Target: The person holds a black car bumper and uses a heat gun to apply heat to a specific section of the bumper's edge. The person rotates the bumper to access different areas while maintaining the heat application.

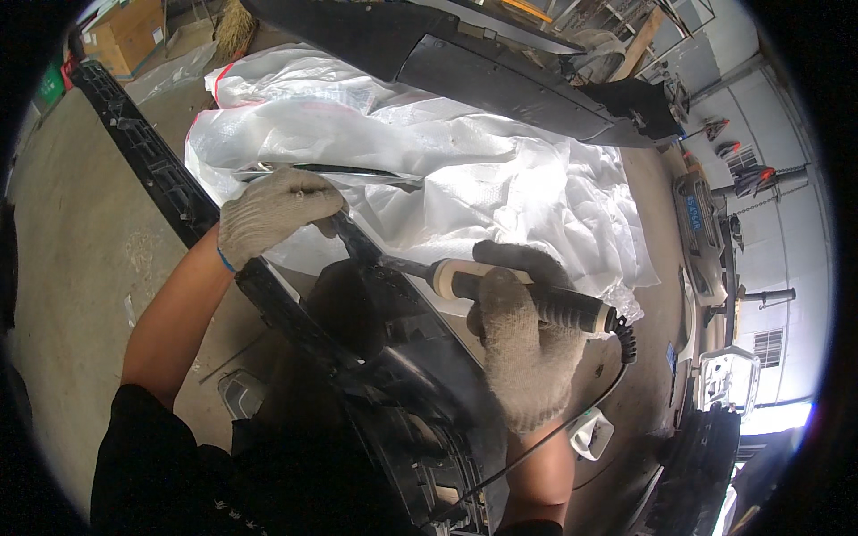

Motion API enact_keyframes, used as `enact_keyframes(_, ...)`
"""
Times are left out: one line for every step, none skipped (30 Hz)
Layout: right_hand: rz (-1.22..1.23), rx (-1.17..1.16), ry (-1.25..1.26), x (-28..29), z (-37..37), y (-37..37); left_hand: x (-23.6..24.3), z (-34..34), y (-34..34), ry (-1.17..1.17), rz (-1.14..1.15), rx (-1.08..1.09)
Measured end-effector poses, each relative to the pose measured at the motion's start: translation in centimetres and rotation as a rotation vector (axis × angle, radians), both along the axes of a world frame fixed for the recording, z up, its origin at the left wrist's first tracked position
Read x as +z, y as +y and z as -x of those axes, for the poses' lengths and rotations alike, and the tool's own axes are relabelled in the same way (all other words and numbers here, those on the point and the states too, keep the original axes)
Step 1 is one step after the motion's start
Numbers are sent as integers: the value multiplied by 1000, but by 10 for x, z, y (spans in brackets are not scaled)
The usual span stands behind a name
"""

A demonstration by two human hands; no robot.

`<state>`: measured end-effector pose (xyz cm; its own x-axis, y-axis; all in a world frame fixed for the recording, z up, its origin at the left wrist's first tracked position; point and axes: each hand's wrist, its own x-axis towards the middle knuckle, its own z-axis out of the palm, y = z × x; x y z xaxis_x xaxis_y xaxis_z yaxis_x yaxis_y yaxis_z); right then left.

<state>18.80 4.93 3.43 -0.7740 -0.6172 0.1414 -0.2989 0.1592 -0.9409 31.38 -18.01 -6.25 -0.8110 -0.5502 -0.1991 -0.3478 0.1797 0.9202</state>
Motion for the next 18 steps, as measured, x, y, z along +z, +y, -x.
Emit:
enact_keyframes(-3, -2, 1, 0, 1, 1, -1, 0, -1, 4, 3, -3)
enact_keyframes(-6, -4, 2, 1, 2, 5, -1, -1, -1, 8, 6, -7)
enact_keyframes(-9, -6, 3, 1, 4, 7, -2, -1, -2, 12, 9, -11)
enact_keyframes(-24, -29, 58, 2, 3, 8, -1, -1, -1, 11, 6, -10)
enact_keyframes(-43, -49, 46, 4, 3, 11, 1, -1, 0, 11, 3, -10)
enact_keyframes(-62, -69, 35, 6, 2, 15, 2, -1, 0, 11, 0, -9)
enact_keyframes(-81, -90, 25, 7, 1, 19, 3, -1, 0, 13, 8, -14)
enact_keyframes(-85, -111, 42, 6, 1, 22, 3, 0, 0, 15, 17, -18)
enact_keyframes(-101, -125, 46, 8, 0, 25, 2, 0, 0, 17, 25, -22)
enact_keyframes(-115, -138, 50, 10, -2, 28, 2, -1, -1, 44, 19, -32)
enact_keyframes(-130, -151, 54, 11, -3, 30, 0, -2, -2, 71, 14, -41)
enact_keyframes(-129, -155, 47, 10, -1, 34, -1, -2, -2, 98, 8, -50)
enact_keyframes(-105, -137, 26, 11, 1, 38, 0, -2, -1, 81, 2, -38)
enact_keyframes(-80, -119, 4, 12, 3, 43, 1, -1, 0, 64, -4, -26)
enact_keyframes(-56, -100, -18, 13, 5, 47, 2, -1, 0, 47, -10, -13)
enact_keyframes(-62, -106, 5, 12, 7, 49, 1, -1, 1, 44, 2, -17)
enact_keyframes(-47, -91, -10, 11, 7, 48, 0, 0, 1, 40, 15, -20)
enact_keyframes(-31, -76, -25, 11, 7, 46, 0, -1, 1, 37, 27, -23)
